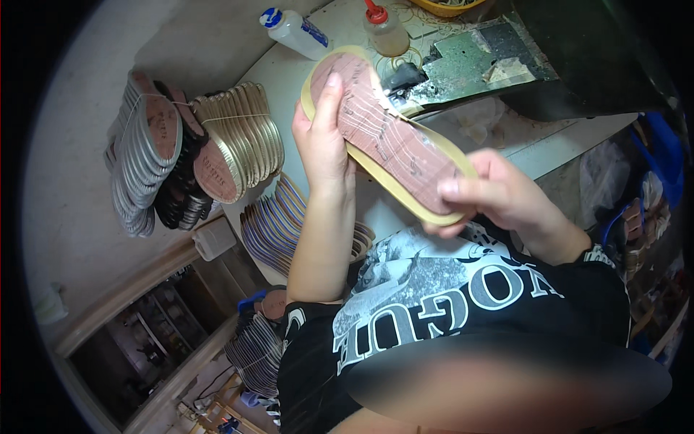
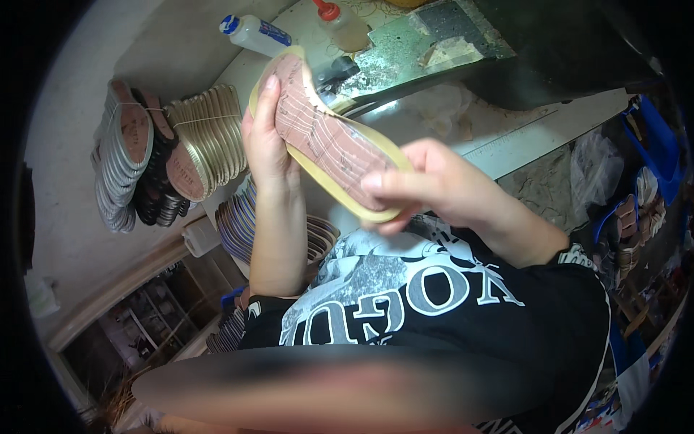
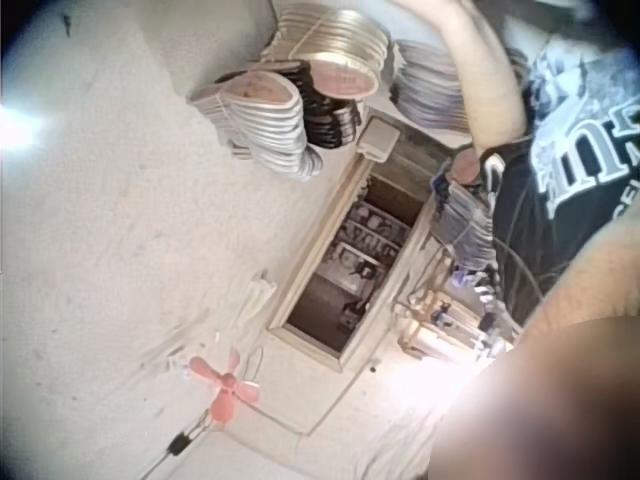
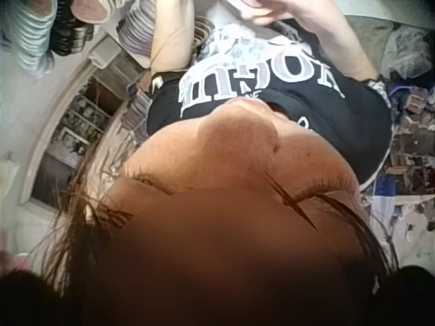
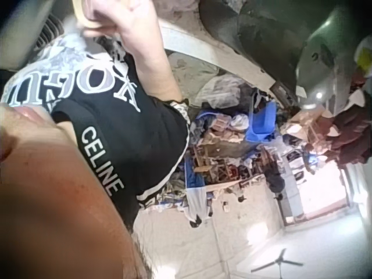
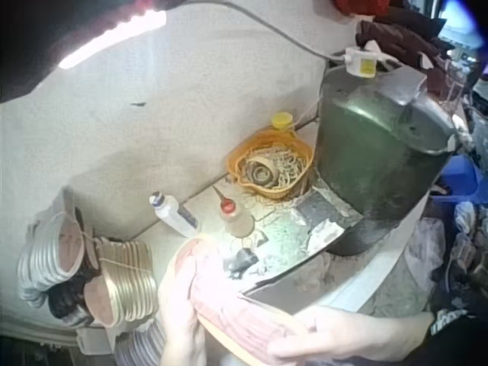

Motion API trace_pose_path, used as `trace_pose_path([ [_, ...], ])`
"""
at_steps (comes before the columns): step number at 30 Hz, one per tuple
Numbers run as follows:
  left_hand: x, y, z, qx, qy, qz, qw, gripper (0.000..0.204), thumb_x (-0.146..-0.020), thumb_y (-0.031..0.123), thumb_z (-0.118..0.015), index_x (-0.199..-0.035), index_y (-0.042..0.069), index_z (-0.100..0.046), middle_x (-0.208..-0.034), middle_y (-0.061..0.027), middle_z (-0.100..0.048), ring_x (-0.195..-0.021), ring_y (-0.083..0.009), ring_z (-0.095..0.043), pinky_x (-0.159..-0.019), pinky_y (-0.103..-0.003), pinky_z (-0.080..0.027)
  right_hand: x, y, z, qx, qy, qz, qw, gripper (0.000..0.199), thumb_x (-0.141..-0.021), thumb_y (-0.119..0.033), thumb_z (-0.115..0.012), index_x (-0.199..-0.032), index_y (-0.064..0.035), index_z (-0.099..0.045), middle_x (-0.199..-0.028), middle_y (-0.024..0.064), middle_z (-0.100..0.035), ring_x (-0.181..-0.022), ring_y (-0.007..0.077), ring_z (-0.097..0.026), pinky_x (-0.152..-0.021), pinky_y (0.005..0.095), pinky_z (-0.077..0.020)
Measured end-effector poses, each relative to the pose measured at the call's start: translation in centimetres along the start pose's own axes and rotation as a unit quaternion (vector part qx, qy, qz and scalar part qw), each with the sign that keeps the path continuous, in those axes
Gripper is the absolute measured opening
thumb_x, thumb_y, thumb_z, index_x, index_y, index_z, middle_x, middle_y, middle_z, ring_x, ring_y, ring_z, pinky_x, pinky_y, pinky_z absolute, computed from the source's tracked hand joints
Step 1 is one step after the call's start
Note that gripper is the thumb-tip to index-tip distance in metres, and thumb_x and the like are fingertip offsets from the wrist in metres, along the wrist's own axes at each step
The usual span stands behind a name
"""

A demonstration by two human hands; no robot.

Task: Applying glue or adhesive to shoe insoles and component stacks in a manufacturing setting.

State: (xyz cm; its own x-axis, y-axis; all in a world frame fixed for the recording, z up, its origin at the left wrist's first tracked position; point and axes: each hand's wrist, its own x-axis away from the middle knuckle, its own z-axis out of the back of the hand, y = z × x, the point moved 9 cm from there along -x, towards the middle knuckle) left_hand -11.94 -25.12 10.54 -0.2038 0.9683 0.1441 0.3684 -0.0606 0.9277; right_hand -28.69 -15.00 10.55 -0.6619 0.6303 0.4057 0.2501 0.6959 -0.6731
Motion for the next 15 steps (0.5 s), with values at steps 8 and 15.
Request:
trace_pose_path([
  [8, -3.3, -0.6, -0.3, -0.069, -0.032, 0.062, 0.995, 0.04, -0.091, 0.023, -0.065, -0.117, -0.007, -0.058, -0.106, -0.012, -0.066, -0.093, -0.0167, -0.064, -0.083, -0.028, -0.05, -1.8, 1.2, -1.8, -0.086, 0.041, 0.032, 0.995, 0.027, -0.096, -0.015, -0.05, -0.107, 0.0083, -0.058, -0.083, 0.0185, -0.068, -0.07, 0.024, -0.071, -0.065, 0.0298, -0.0588],
  [15, -5.9, 7.1, -0.7, -0.482, 0.004, -0.243, 0.842, 0.068, -0.077, 0.045, -0.075, -0.12, -0.005, -0.058, -0.132, -0.0251, -0.047, -0.129, -0.0354, -0.037, -0.109, -0.045, -0.027, -4.1, -0.7, -2.2, -0.141, 0.049, 0.088, 0.985, 0.028, -0.097, -0.016, -0.053, -0.111, 0.0081, -0.057, -0.09, 0.0194, -0.068, -0.08, 0.0236, -0.071, -0.072, 0.0309, -0.0581],
])
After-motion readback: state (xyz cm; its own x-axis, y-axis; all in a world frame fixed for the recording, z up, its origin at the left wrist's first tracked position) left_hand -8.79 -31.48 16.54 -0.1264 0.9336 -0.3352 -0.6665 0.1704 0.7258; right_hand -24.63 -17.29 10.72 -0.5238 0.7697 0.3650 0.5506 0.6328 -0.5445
